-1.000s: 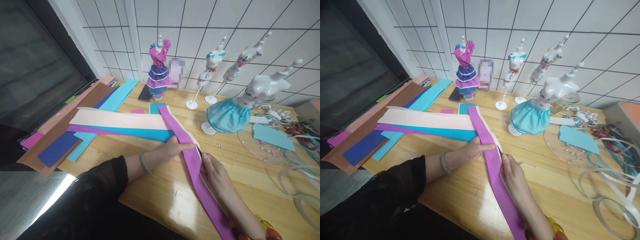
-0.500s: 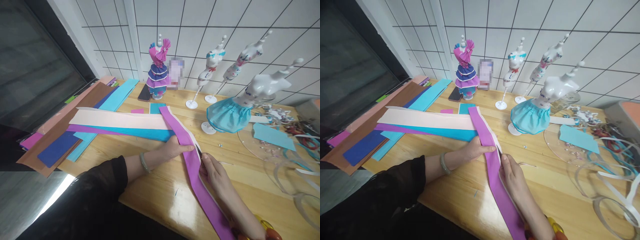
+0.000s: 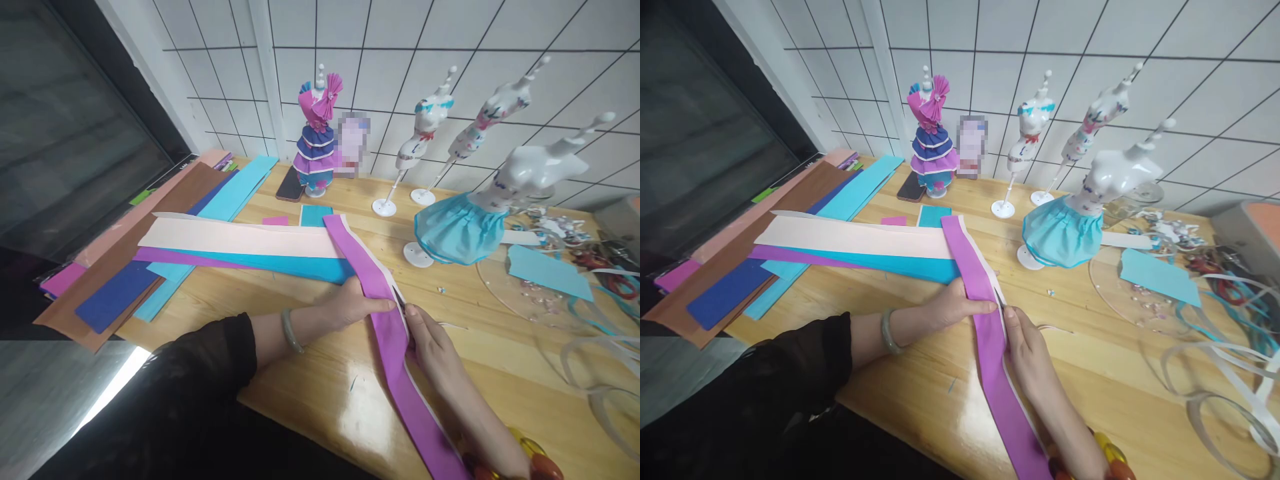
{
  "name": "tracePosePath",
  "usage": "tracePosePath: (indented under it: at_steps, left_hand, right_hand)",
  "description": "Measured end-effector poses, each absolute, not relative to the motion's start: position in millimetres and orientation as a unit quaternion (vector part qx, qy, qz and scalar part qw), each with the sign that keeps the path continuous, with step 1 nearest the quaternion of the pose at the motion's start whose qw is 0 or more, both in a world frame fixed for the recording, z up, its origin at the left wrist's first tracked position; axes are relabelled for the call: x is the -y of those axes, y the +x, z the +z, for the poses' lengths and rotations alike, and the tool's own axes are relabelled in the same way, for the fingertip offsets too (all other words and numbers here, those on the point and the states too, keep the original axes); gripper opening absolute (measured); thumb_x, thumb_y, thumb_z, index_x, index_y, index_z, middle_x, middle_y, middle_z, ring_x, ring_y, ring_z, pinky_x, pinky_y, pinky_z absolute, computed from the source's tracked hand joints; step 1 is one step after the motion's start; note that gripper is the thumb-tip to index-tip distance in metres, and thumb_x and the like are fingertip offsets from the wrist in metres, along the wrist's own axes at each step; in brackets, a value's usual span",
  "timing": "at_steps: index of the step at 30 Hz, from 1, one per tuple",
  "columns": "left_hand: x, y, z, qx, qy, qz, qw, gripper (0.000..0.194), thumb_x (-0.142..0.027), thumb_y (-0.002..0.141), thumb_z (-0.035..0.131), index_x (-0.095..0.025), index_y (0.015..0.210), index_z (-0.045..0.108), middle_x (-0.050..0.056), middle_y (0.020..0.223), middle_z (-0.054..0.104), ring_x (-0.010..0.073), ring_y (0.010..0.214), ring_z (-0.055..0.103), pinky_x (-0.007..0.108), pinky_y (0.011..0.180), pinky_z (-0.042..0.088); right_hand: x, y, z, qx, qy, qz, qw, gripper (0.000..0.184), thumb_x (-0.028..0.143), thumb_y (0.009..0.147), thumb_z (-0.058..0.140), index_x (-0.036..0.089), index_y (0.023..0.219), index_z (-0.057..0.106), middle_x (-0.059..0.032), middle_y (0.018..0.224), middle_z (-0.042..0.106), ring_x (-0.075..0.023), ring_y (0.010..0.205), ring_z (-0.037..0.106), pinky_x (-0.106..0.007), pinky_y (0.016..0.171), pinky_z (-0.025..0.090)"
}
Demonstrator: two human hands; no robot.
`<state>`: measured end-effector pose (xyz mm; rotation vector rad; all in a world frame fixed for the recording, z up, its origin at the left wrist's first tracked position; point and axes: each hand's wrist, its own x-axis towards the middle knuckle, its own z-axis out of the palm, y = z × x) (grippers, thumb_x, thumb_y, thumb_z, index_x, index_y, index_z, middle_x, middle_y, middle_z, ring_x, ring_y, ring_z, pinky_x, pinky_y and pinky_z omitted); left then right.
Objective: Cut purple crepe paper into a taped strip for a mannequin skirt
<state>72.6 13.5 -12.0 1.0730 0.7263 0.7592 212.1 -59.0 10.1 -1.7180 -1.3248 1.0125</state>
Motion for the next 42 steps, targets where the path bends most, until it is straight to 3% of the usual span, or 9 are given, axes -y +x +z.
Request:
tracePosePath:
  at_steps: [21, 28, 35, 42]
  left_hand:
    - [-12.9, 74.5, -20.6, -0.312, 0.483, 0.353, 0.738, 0.058, -0.031, 0.065, 0.075, -0.019, 0.118, 0.056, 0.008, 0.11, 0.063, 0.02, 0.102, 0.057, 0.036, 0.092, 0.043]
    - [-12.4, 74.0, -15.5, -0.316, 0.464, 0.351, 0.749, 0.058, -0.03, 0.062, 0.078, -0.019, 0.115, 0.058, 0.007, 0.107, 0.064, 0.0197, 0.1, 0.057, 0.036, 0.092, 0.043]
    - [-16.8, 76.2, -12.8, -0.315, 0.365, 0.385, 0.787, 0.043, -0.026, 0.063, 0.076, -0.014, 0.102, 0.064, 0.005, 0.092, 0.065, 0.0169, 0.086, 0.059, 0.033, 0.082, 0.045]
    - [-19.4, 76.9, -15.6, -0.329, 0.347, 0.4, 0.782, 0.047, -0.019, 0.058, 0.078, -0.015, 0.102, 0.063, 0.003, 0.088, 0.064, 0.0137, 0.081, 0.057, 0.031, 0.078, 0.045]
  right_hand:
    - [58.2, 214.9, 7.5, 0.517, -0.675, 0.391, 0.353, 0.044, 0.059, 0.085, 0.037, 0.021, 0.065, 0.047, 0.0012, 0.06, 0.047, -0.0152, 0.058, 0.043, -0.029, 0.058, 0.037]
    - [57.8, 215.5, 7.7, 0.519, -0.67, 0.398, 0.352, 0.043, 0.058, 0.085, 0.039, 0.02, 0.07, 0.051, 0.0003, 0.062, 0.051, -0.0159, 0.06, 0.046, -0.029, 0.06, 0.039]
    - [60.1, 214.9, 7.0, 0.544, -0.666, 0.382, 0.339, 0.039, 0.053, 0.088, 0.034, 0.021, 0.072, 0.05, -0.0003, 0.065, 0.051, -0.0171, 0.062, 0.047, -0.029, 0.061, 0.039]
    - [61.3, 215.0, 6.6, 0.551, -0.657, 0.386, 0.34, 0.038, 0.051, 0.09, 0.034, 0.02, 0.077, 0.053, -0.0022, 0.07, 0.056, -0.0178, 0.066, 0.049, -0.029, 0.063, 0.041]
